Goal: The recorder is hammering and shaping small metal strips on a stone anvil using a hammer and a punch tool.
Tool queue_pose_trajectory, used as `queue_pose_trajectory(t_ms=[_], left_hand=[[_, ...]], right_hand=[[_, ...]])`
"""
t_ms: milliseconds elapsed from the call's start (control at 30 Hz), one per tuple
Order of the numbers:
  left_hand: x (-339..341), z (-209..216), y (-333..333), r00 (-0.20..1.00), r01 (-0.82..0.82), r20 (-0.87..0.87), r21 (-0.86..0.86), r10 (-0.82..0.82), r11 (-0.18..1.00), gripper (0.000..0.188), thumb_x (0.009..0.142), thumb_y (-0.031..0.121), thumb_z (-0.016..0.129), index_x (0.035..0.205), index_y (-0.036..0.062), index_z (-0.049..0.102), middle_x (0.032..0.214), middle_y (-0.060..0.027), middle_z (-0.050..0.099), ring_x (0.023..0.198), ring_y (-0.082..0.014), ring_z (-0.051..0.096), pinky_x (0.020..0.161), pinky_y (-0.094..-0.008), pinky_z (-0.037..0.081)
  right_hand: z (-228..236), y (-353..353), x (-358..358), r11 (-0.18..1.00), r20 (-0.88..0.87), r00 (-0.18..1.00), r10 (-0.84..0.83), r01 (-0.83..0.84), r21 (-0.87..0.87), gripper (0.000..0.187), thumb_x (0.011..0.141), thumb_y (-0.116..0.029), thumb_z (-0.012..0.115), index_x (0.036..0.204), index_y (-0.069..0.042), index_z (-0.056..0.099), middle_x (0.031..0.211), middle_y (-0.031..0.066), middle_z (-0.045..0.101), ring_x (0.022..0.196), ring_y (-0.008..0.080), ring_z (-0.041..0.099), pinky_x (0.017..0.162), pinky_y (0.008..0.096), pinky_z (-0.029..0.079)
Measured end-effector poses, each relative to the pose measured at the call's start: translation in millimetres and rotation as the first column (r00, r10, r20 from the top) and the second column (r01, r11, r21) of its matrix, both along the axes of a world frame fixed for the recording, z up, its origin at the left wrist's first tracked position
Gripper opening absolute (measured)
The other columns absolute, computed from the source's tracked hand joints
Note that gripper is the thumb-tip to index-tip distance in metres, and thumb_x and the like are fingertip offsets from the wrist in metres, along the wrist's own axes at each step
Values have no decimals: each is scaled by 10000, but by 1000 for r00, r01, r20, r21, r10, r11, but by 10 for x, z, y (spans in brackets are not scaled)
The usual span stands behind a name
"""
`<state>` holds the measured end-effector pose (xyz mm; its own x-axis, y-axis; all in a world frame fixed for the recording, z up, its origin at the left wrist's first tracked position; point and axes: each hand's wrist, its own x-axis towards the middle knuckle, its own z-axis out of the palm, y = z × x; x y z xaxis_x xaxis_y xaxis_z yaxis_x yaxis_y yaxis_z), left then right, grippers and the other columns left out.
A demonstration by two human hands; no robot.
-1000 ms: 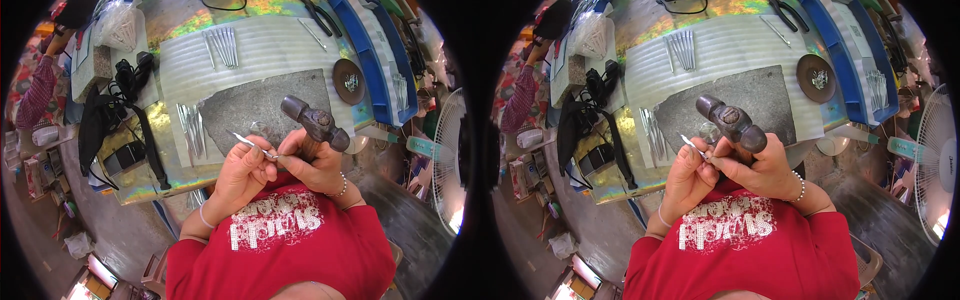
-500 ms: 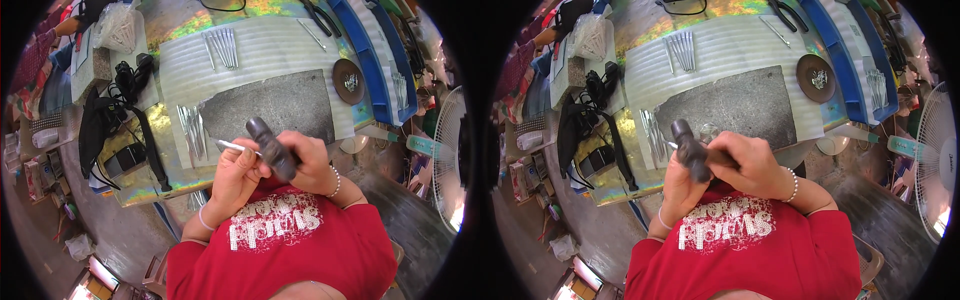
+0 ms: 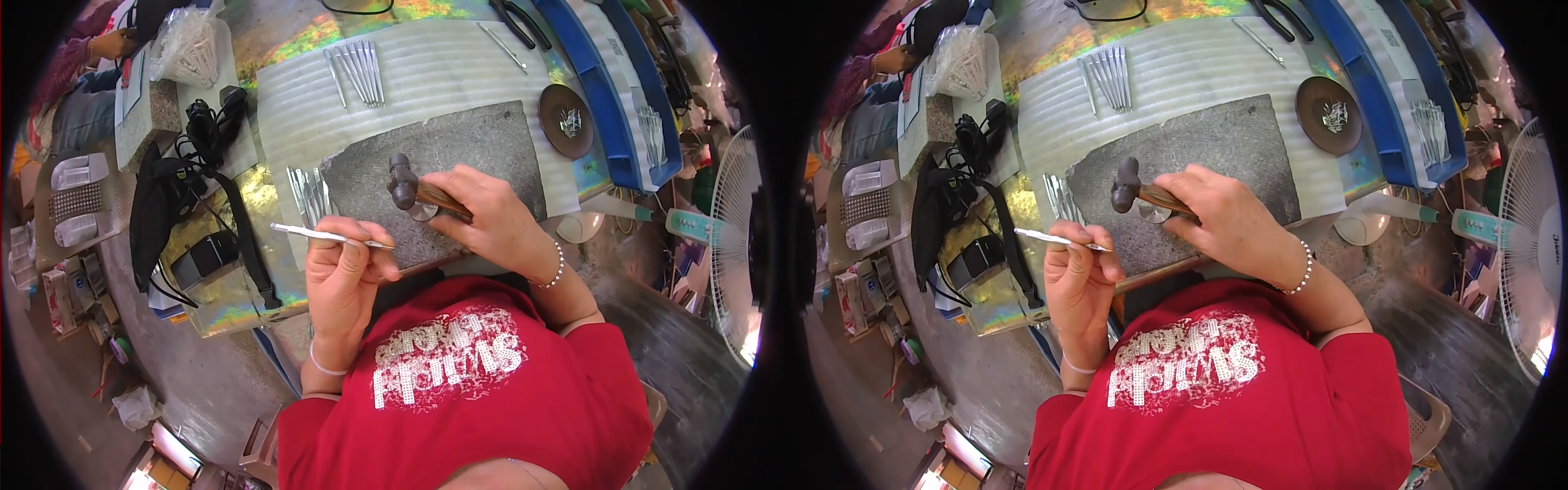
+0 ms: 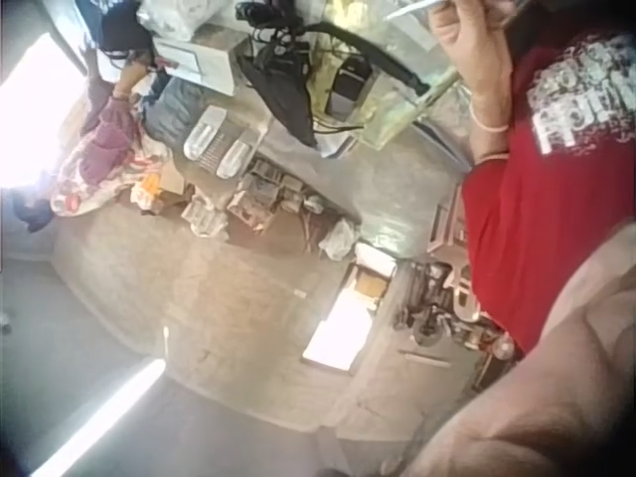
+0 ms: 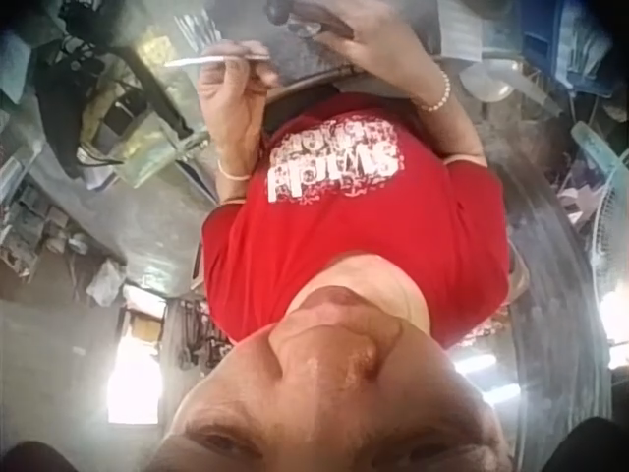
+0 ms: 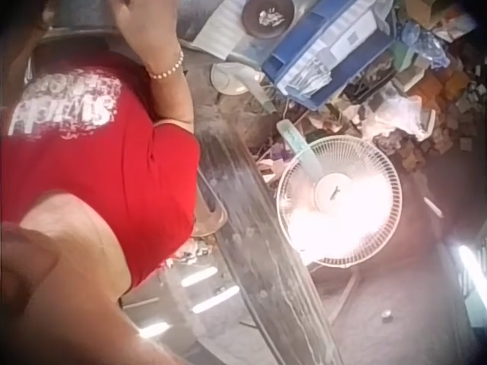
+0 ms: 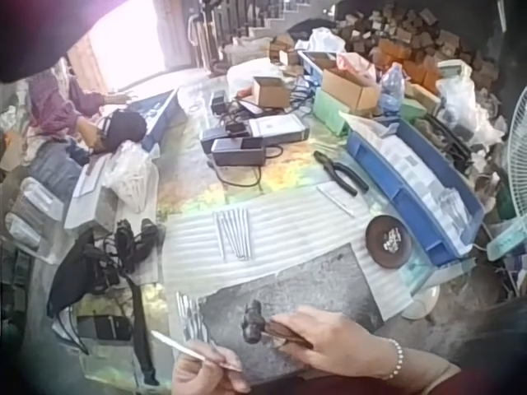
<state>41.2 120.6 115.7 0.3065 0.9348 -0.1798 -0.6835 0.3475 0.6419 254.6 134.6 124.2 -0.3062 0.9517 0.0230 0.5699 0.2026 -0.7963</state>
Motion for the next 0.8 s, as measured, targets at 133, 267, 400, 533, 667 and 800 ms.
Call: queue_pose_trajectory(t_ms=[133, 267, 400, 533, 667, 800], left_hand=[[89, -5, 50, 973, 34, -231, 121, -5, 992, 49, 929, 12, 495, 977, 9, 507, 951, -160, 618, 682, -149, 622, 636, -247, 520], [179, -41, 128, 858, 138, -513, 245, 8, 960, 66, 904, -25, 524, 958, -11, 559, 949, -124, 620, 720, -125, 622, 648, -223, 517], [264, -51, 170, 765, 152, -639, 297, 77, 943, 70, 885, -47, 539, 932, -32, 588, 921, -94, 615, 728, -127, 620, 650, -223, 518], [294, -59, 186, 698, 186, -708, 329, 111, 926, 70, 877, -56, 545, 924, -38, 594, 907, -94, 608, 734, -130, 617, 647, -227, 522], [305, -63, 185, 691, 199, -713, 344, 117, 918, 64, 875, -60, 545, 920, -42, 587, 905, -96, 605, 735, -134, 615, 650, -229, 524], [307, -66, 188, 699, 198, -703, 362, 128, 911, 56, 876, -63, 544, 913, -44, 582, 902, -100, 605, 737, -138, 615, 652, -231, 524]], right_hand=[[61, -38, 54, 984, -206, 968, -145, 118, -136, 387, 777, -79, 685, 1124, -14, 527, 892, 103, 606, 769, 187, 601, 680, 294, 474], [-65, -213, 201, 900, -374, 855, -359, 212, -380, 282, 866, -95, 597, 1113, -20, 484, 825, 60, 592, 749, 76, 547, 659, 243, 449], [-102, -290, 240, 903, -446, 805, -391, 240, -357, 248, 884, -82, 568, 1104, -20, 471, 798, 45, 572, 724, 64, 514, 638, 237, 437], [-149, -289, 231, 924, -426, 829, -362, 258, -282, 234, 858, -71, 591, 1068, -15, 502, 749, 55, 567, 656, 77, 522, 591, 249, 434], [-69, -260, 246, 942, -359, 879, -315, 244, -229, 212, 837, -62, 597, 1034, -18, 534, 719, 66, 570, 610, 97, 540, 564, 255, 433], [-74, -261, 234, 941, -391, 861, -326, 255, -221, 201, 827, -57, 592, 1021, -26, 553, 715, 73, 584, 599, 117, 571, 557, 264, 442]])
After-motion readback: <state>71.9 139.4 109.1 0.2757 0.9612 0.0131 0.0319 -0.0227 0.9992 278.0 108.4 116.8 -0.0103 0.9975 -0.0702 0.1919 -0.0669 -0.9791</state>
